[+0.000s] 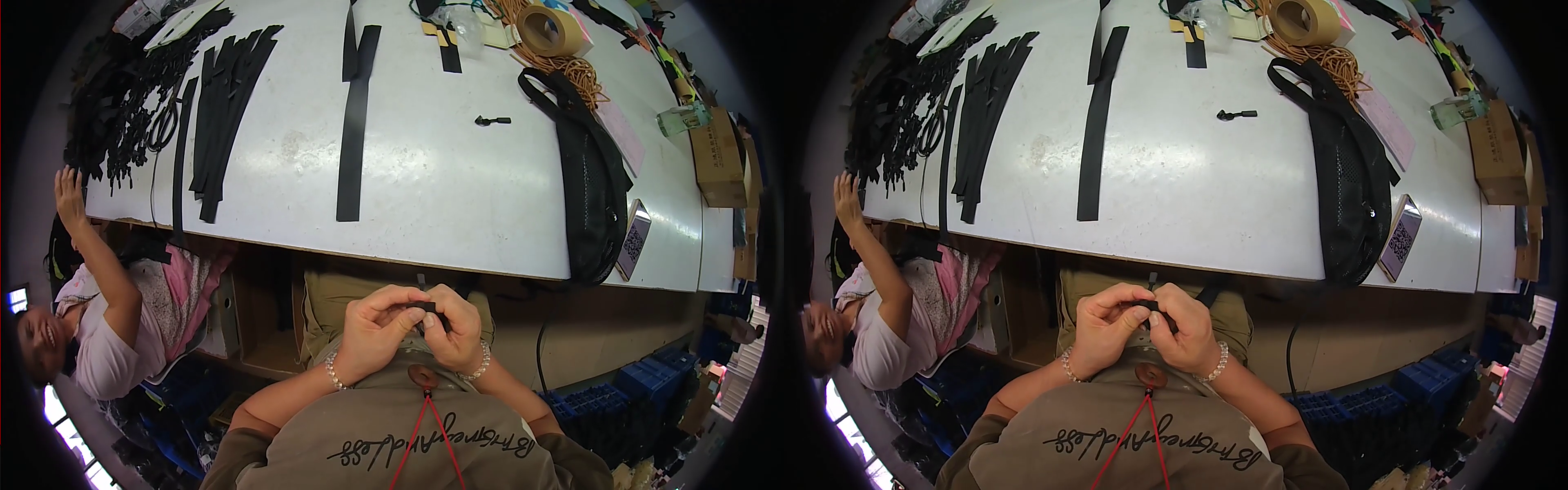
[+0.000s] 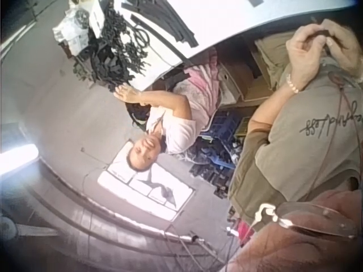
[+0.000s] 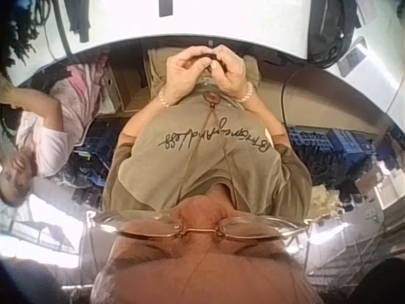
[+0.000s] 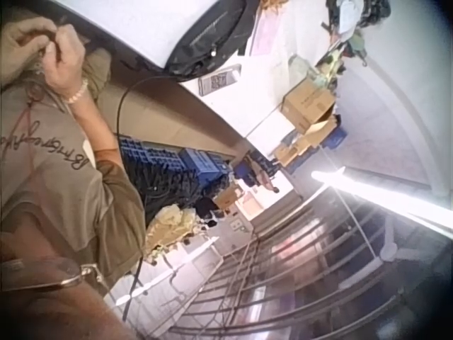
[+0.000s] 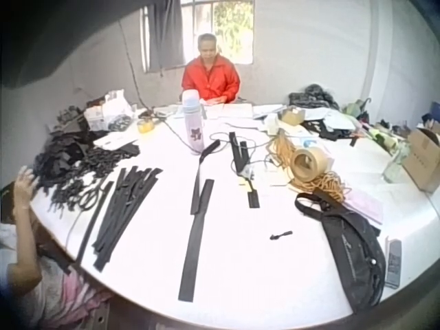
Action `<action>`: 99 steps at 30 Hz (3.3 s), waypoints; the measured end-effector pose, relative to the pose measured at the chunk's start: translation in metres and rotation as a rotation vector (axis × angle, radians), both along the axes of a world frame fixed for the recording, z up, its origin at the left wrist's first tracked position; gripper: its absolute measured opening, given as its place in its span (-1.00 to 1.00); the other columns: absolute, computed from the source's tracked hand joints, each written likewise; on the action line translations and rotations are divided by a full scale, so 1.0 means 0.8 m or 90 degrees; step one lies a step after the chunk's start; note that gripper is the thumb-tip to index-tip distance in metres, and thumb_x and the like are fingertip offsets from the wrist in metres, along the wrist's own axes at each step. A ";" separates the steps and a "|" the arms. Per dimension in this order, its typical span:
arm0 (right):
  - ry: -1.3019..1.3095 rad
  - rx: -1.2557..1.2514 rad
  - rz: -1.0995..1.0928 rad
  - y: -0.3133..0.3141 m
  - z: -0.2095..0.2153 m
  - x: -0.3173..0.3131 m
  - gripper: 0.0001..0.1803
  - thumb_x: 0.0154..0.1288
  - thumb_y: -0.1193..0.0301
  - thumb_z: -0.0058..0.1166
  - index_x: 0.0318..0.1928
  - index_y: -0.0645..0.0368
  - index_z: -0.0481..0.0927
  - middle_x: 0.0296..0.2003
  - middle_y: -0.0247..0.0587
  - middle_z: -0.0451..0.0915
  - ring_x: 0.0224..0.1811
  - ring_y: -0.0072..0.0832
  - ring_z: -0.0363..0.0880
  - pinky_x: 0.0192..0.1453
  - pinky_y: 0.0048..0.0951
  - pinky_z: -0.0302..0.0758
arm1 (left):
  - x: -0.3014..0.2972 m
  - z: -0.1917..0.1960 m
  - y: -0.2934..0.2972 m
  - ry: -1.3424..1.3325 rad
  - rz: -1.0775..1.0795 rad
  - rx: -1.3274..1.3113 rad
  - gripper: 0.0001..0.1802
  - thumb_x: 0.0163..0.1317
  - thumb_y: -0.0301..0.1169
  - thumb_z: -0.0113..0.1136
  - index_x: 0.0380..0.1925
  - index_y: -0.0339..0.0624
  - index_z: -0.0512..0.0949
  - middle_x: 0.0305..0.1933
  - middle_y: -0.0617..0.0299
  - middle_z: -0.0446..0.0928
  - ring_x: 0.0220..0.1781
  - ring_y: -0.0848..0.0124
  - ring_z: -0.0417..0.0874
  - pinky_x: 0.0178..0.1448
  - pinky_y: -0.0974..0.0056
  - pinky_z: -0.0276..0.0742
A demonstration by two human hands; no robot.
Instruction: Assembling plastic buckles and sliders onto black webbing straps at a manufacturing workbench.
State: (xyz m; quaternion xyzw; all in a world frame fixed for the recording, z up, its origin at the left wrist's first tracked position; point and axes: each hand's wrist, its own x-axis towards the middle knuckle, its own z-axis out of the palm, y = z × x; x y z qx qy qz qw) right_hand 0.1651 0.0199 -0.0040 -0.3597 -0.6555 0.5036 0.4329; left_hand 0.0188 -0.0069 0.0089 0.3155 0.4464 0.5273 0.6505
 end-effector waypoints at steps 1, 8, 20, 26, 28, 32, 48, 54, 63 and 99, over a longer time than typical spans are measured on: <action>-0.001 0.011 -0.007 0.000 -0.002 0.000 -0.96 0.12 0.59 -0.04 -0.41 0.30 0.39 -0.50 -0.14 0.36 -0.55 -0.35 0.32 -0.47 -0.43 0.30 | 0.000 0.000 0.000 0.000 0.000 0.000 -0.80 0.19 -0.61 0.16 -0.15 -0.35 0.54 -0.23 0.24 0.57 -0.26 0.59 0.56 -0.21 0.50 0.53; 0.008 0.016 -0.015 0.003 0.007 0.000 -0.95 0.12 0.62 -0.03 -0.36 0.31 0.43 -0.41 -0.07 0.45 -0.46 -0.26 0.41 -0.42 -0.42 0.38 | -0.014 0.006 0.008 0.118 -0.025 0.039 -0.83 0.09 -0.72 0.19 -0.29 -0.37 0.61 -0.23 0.14 0.60 -0.18 0.49 0.61 -0.11 0.45 0.58; -0.142 0.213 -0.045 0.004 0.018 0.007 -0.87 0.05 0.60 0.07 -0.33 0.30 0.48 -0.38 -0.06 0.51 -0.42 -0.16 0.52 -0.38 -0.32 0.46 | -0.018 0.007 0.009 0.101 -0.029 0.151 -0.83 0.03 -0.76 0.19 -0.36 -0.36 0.60 -0.28 0.13 0.59 -0.22 0.45 0.61 -0.14 0.41 0.58; -0.079 0.110 -0.023 0.000 0.022 0.004 -0.92 0.05 0.60 0.03 -0.38 0.30 0.47 -0.44 -0.06 0.51 -0.50 -0.18 0.50 -0.43 -0.32 0.44 | -0.018 0.016 0.011 0.104 -0.072 0.086 -0.79 0.02 -0.71 0.25 -0.29 -0.32 0.63 -0.29 0.18 0.56 -0.25 0.50 0.56 -0.20 0.45 0.52; -0.063 0.056 0.004 0.000 0.025 0.005 -0.93 0.05 0.60 0.03 -0.40 0.30 0.46 -0.46 -0.06 0.50 -0.51 -0.19 0.50 -0.45 -0.33 0.43 | -0.021 0.014 0.010 0.147 -0.092 0.093 -0.78 0.02 -0.70 0.25 -0.27 -0.32 0.63 -0.29 0.18 0.56 -0.28 0.52 0.55 -0.23 0.46 0.50; -0.064 0.066 0.000 -0.001 0.023 0.002 -0.94 0.03 0.60 0.04 -0.42 0.29 0.45 -0.48 -0.08 0.49 -0.52 -0.19 0.48 -0.46 -0.33 0.42 | -0.018 0.008 0.009 0.125 -0.080 0.120 -0.78 0.04 -0.66 0.27 -0.26 -0.32 0.63 -0.30 0.19 0.56 -0.31 0.54 0.53 -0.28 0.47 0.46; -0.147 0.248 -0.009 0.006 0.019 0.000 -0.90 -0.05 0.62 0.06 -0.49 0.28 0.40 -0.43 -0.06 0.42 -0.53 -0.22 0.40 -0.46 -0.32 0.39 | -0.009 0.003 0.001 0.054 -0.031 0.053 -0.86 0.13 -0.55 0.25 -0.30 -0.37 0.61 -0.30 0.14 0.54 -0.39 0.50 0.53 -0.32 0.45 0.49; -0.054 0.096 -0.003 -0.003 0.024 -0.007 -0.93 0.04 0.62 0.01 -0.44 0.32 0.40 -0.36 -0.01 0.44 -0.48 -0.24 0.40 -0.46 -0.36 0.38 | -0.012 0.011 0.004 0.205 0.014 0.189 -0.84 0.05 -0.67 0.26 -0.33 -0.31 0.65 -0.33 0.18 0.57 -0.35 0.52 0.55 -0.33 0.49 0.45; -0.119 0.237 -0.043 -0.006 0.011 -0.007 -0.92 0.02 0.63 0.02 -0.45 0.33 0.38 -0.34 0.01 0.44 -0.44 -0.18 0.40 -0.41 -0.30 0.40 | -0.004 0.008 -0.004 0.159 0.045 0.117 -0.82 0.03 -0.66 0.29 -0.31 -0.30 0.66 -0.34 0.20 0.56 -0.36 0.55 0.52 -0.34 0.51 0.40; -0.080 0.103 -0.170 -0.006 0.018 -0.004 -0.84 -0.01 0.67 0.12 -0.34 0.32 0.54 -0.35 -0.08 0.58 -0.39 -0.33 0.56 -0.31 -0.45 0.49 | -0.023 0.005 0.014 0.229 -0.017 0.222 -0.77 -0.04 -0.70 0.23 -0.32 -0.27 0.57 -0.18 0.08 0.59 -0.11 0.30 0.60 -0.05 0.28 0.51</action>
